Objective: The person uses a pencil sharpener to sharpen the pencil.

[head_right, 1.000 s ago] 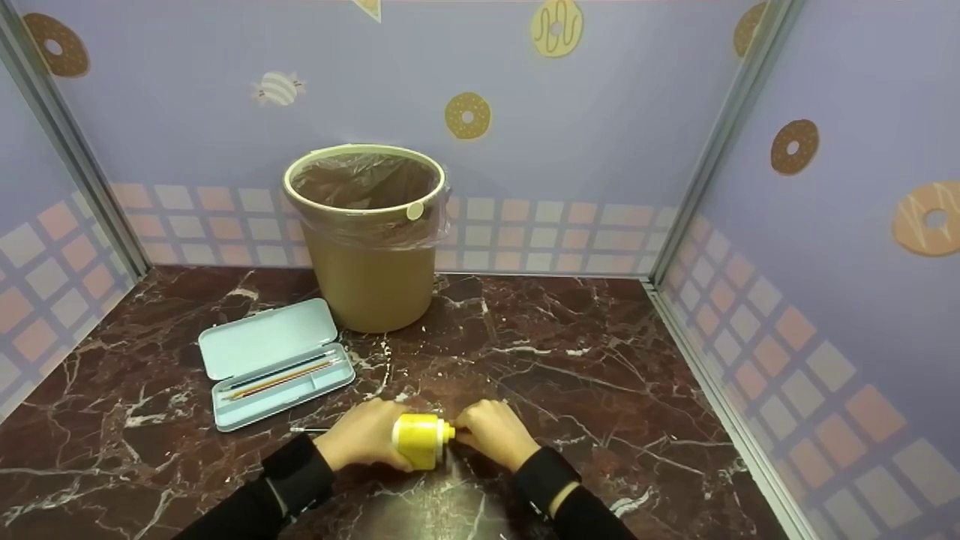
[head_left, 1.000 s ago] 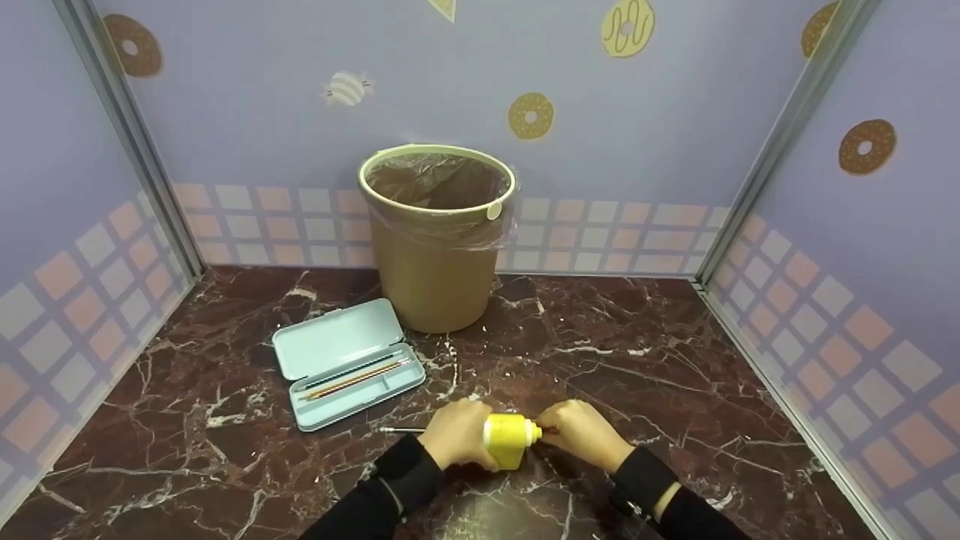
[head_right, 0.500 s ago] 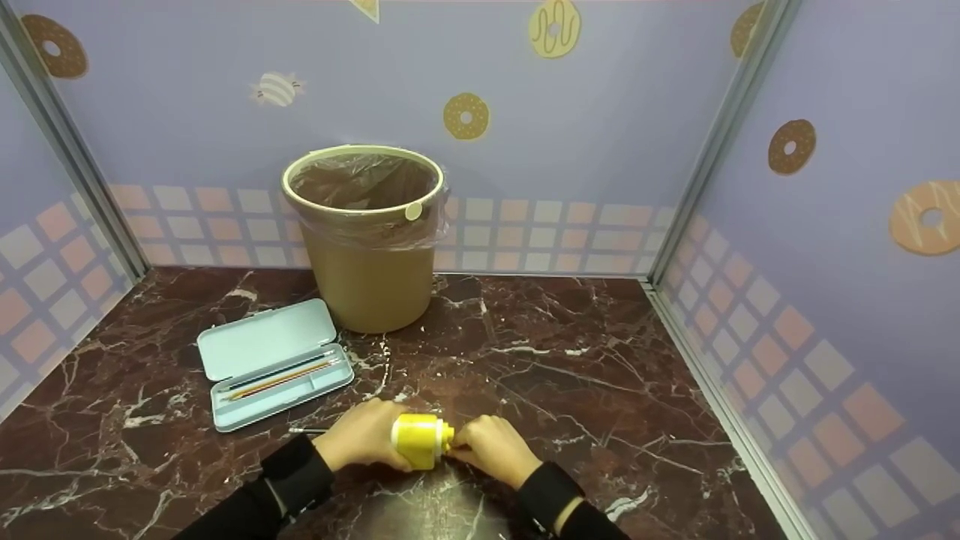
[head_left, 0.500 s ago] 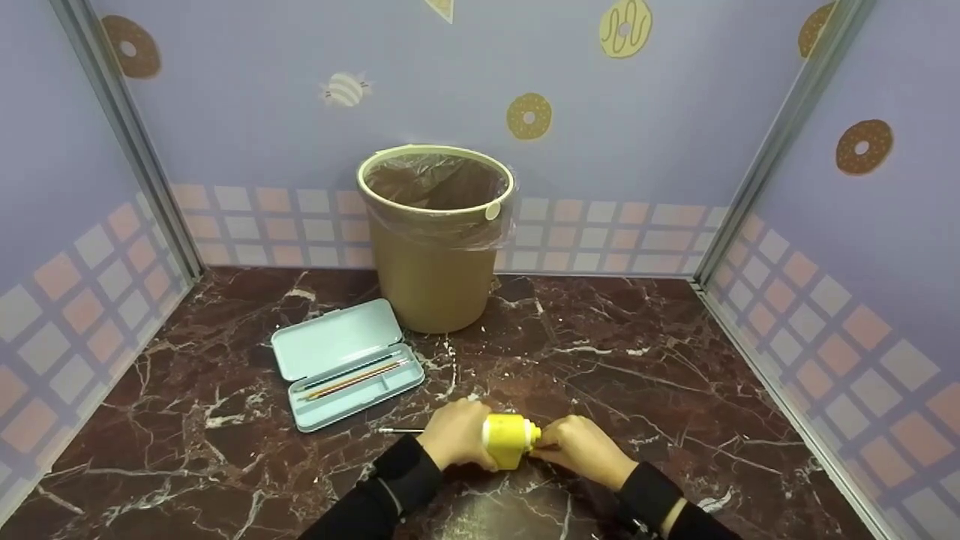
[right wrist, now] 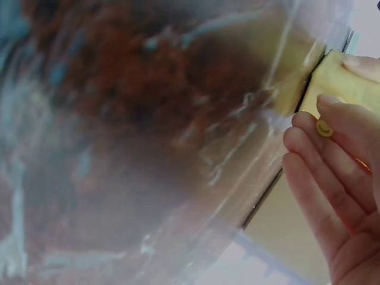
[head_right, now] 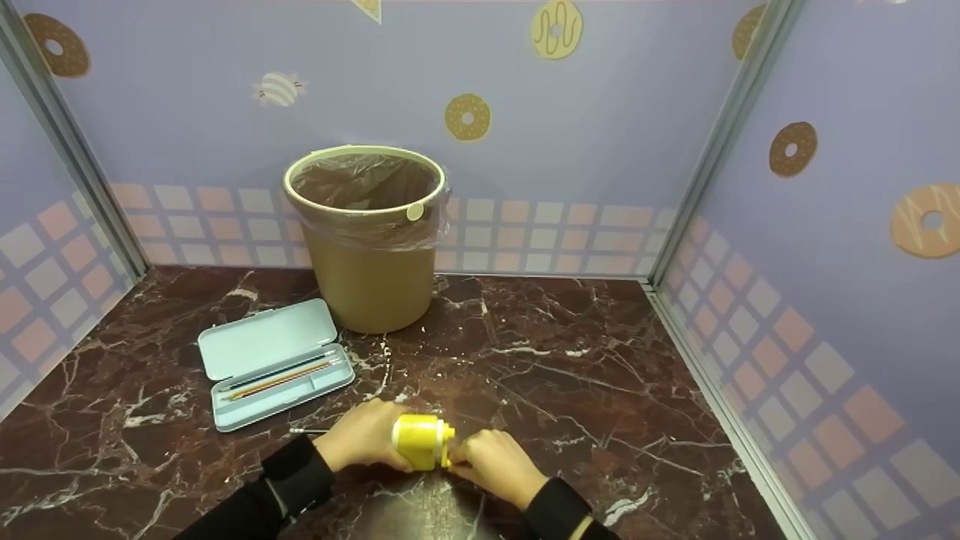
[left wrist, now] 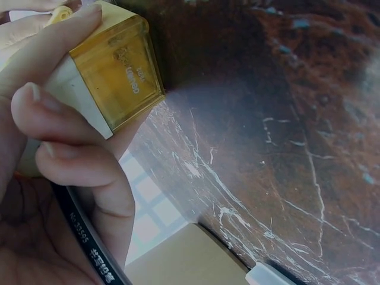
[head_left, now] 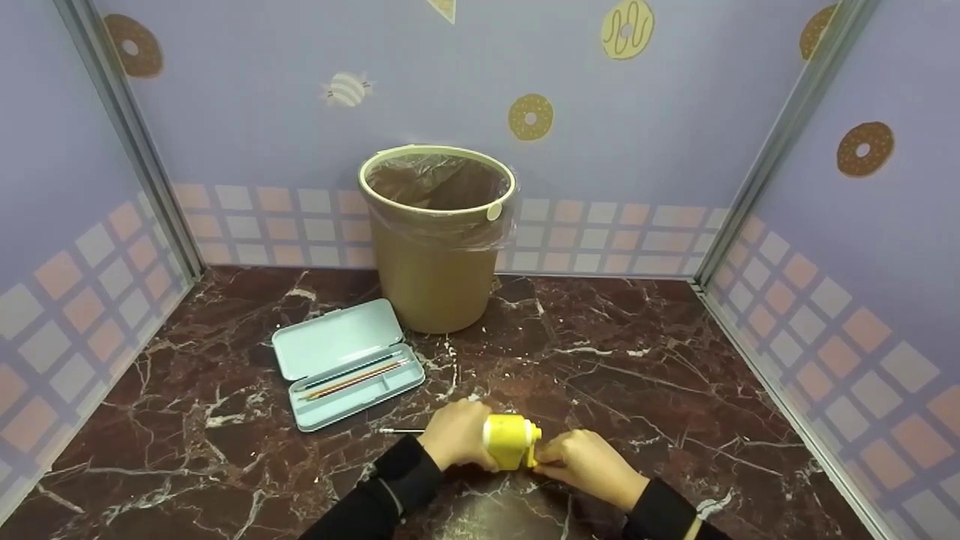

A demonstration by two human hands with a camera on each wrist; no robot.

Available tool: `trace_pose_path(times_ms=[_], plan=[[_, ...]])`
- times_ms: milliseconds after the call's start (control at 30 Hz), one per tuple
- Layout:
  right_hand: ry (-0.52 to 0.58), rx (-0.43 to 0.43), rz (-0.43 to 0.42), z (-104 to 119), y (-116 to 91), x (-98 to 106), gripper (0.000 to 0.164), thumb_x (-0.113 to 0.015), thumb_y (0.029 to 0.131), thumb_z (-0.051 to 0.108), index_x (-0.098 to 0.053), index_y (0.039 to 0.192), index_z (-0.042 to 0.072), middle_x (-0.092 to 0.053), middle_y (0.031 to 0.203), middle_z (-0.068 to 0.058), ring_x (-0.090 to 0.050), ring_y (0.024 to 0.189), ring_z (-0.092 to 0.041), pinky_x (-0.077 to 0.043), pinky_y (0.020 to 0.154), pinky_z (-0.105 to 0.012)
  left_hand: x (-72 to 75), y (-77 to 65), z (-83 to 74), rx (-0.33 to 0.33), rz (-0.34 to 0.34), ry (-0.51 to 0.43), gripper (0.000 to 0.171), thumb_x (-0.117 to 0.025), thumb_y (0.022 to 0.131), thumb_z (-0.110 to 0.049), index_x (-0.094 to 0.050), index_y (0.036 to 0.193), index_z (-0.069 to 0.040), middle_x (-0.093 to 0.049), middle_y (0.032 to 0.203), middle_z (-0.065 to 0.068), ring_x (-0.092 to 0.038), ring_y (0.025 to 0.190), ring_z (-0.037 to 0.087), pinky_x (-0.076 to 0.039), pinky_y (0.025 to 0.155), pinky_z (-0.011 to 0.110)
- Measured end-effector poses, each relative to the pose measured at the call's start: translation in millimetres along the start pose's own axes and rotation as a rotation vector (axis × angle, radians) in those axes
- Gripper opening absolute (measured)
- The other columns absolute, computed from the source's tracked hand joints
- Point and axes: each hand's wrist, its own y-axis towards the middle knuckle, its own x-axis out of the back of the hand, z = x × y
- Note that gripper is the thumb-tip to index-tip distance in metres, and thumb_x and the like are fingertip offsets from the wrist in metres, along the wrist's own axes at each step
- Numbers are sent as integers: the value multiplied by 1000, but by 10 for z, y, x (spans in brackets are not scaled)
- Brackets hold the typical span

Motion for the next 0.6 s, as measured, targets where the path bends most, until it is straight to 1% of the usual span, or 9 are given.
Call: trace_pose_path(times_ms=[133,267,333,600], plan=[[-25,-4,10,46,-23,47,6,-84,82,18,-81,88,18,-78,80,8,-71,69,-1,-56,64,-16,-9,4,-4,2,-3,2,49,-99,50,-30,-67,81,-10,-68,76,2,-59,67,16,-54,61,32],[-8,-26,32,90,-51,111,10,-83,83,16,-83,93,17,-78,81,6,-71,71,-3,-55,64,-15,-15,11,-6,2,-1,1,49,-99,49,-30,-66,80,-10,-69,75,2,-60,66,16,-54,60,32],[1,-22,32,111,-61,145,12,-83,83,16,-83,95,16,-77,81,5,-71,71,-4,-55,64,-15,-15,12,-4,-1,-3,8,49,-99,49,-30,-66,80,-10,-69,75,2,-61,66,17,-54,60,33],[-62,89,-52,143,-37,247,12,-85,81,18,-82,92,18,-77,80,7,-71,71,-3,-55,64,-16,-2,4,0,13,7,7,50,-100,50,-30,-67,82,-9,-68,76,2,-59,66,16,-54,61,32]])
